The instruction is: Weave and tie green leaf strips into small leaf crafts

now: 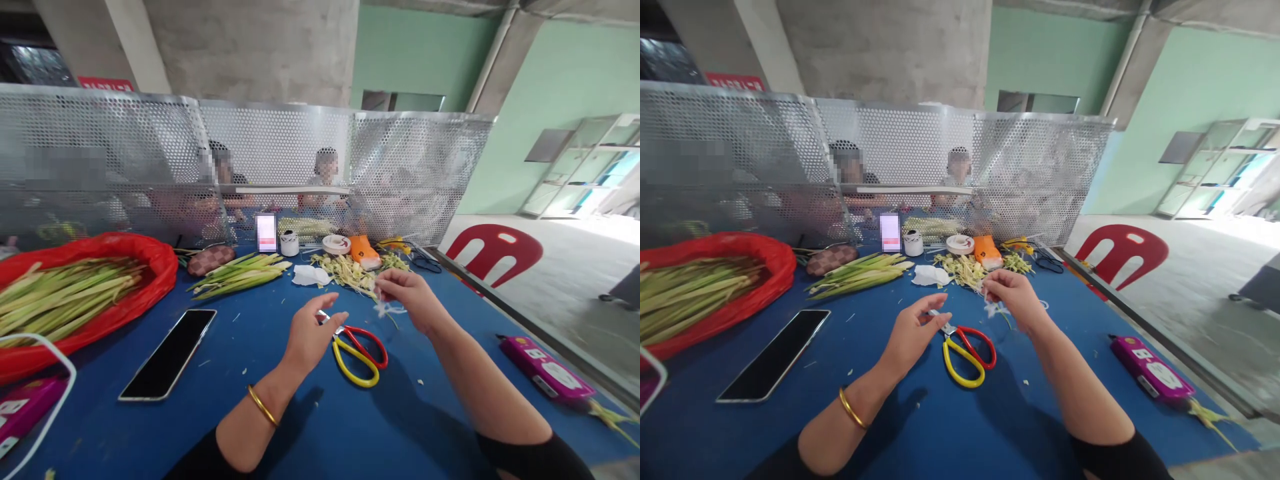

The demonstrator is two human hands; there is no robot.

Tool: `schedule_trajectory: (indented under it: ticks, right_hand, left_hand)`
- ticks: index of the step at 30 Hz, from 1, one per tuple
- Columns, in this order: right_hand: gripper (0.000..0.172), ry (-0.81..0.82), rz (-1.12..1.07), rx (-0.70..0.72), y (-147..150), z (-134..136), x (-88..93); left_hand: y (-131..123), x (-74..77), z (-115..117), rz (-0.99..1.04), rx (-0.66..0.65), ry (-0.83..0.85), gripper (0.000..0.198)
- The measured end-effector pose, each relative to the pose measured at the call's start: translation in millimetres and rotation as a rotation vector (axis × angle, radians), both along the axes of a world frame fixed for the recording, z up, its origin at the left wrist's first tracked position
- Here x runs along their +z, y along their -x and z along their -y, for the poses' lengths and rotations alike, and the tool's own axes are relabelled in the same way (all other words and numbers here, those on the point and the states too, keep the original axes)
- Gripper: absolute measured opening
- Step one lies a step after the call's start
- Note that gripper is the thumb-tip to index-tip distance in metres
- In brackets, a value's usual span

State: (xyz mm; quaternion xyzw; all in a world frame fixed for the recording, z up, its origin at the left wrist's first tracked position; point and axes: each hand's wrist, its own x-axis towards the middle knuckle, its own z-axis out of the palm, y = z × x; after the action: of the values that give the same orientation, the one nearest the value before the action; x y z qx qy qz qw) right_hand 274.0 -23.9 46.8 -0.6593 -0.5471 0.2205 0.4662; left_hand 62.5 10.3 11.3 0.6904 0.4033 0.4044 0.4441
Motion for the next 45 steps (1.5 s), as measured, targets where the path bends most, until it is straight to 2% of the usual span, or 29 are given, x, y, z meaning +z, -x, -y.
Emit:
schedule_trajectory:
  ticks: [2, 5, 8, 13, 16, 19, 23, 26, 31, 36, 38, 40, 42, 45]
  right_hand:
    - [0.028, -0.004, -0.269, 0.224, 25.7, -0.4, 8.0]
    - [0.026, 0.005, -0.460, 0.361, 51.7, -2.6, 7.3]
    - [0.025, 0.007, -0.531, 0.341, 58.9, -6.7, -8.4]
    - [0.026, 0.036, -0.622, 0.242, 47.7, -13.1, -36.3]
    - [0.027, 0.019, -0.678, 0.189, 40.9, -15.1, -38.7]
    - [0.029, -0.022, -0.709, 0.136, 37.6, -14.7, -33.5]
    - [0.034, -0.051, -0.643, 0.066, 33.9, -15.0, -30.9]
    - [0.037, -0.068, -0.563, -0.022, 26.3, -22.9, -39.1]
    - [0.029, -0.111, -0.338, -0.201, 3.8, -60.7, -52.0]
    - [0.012, -0.088, -0.036, -0.261, -11.3, -102.4, -34.6]
    - [0.025, -0.096, 0.061, -0.271, -8.4, -105.4, -27.2]
    - [0.034, -0.107, 0.127, -0.242, 1.8, -97.7, -25.0]
    - [0.028, -0.088, 0.150, -0.145, 19.4, -81.6, -27.8]
    - [0.020, -0.026, 0.104, 0.092, 52.6, -52.1, -35.9]
  left_hand:
    - [1.8, 2.9, -1.9, 0.094, 0.005, -0.030, 0.047]
    - [4.1, 6.7, -3.7, 0.214, -0.077, 0.045, 0.037]
    - [4.0, 6.1, -4.1, 0.258, -0.096, 0.182, 0.018]
    - [4.2, 0.9, -7.4, 0.369, -0.025, 0.420, 0.022]
    - [7.1, 0.1, -12.1, 0.434, -0.026, 0.536, 0.026]
    - [10.6, 0.4, -17.4, 0.481, 0.007, 0.593, 0.027]
    - [13.7, -0.5, -22.6, 0.466, 0.082, 0.605, 0.028]
    - [13.7, -3.1, -24.2, 0.442, 0.105, 0.602, 0.028]
    - [10.8, -6.6, -22.9, 0.424, 0.075, 0.618, 0.026]
    - [11.6, -5.9, -21.9, 0.409, 0.047, 0.618, 0.025]
    - [12.6, -5.1, -22.8, 0.398, 0.045, 0.601, 0.025]
    - [13.0, -4.4, -23.9, 0.381, 0.052, 0.582, 0.025]
    - [12.6, -3.7, -24.0, 0.360, 0.056, 0.571, 0.024]
    - [11.5, -1.7, -21.2, 0.322, 0.012, 0.557, 0.022]
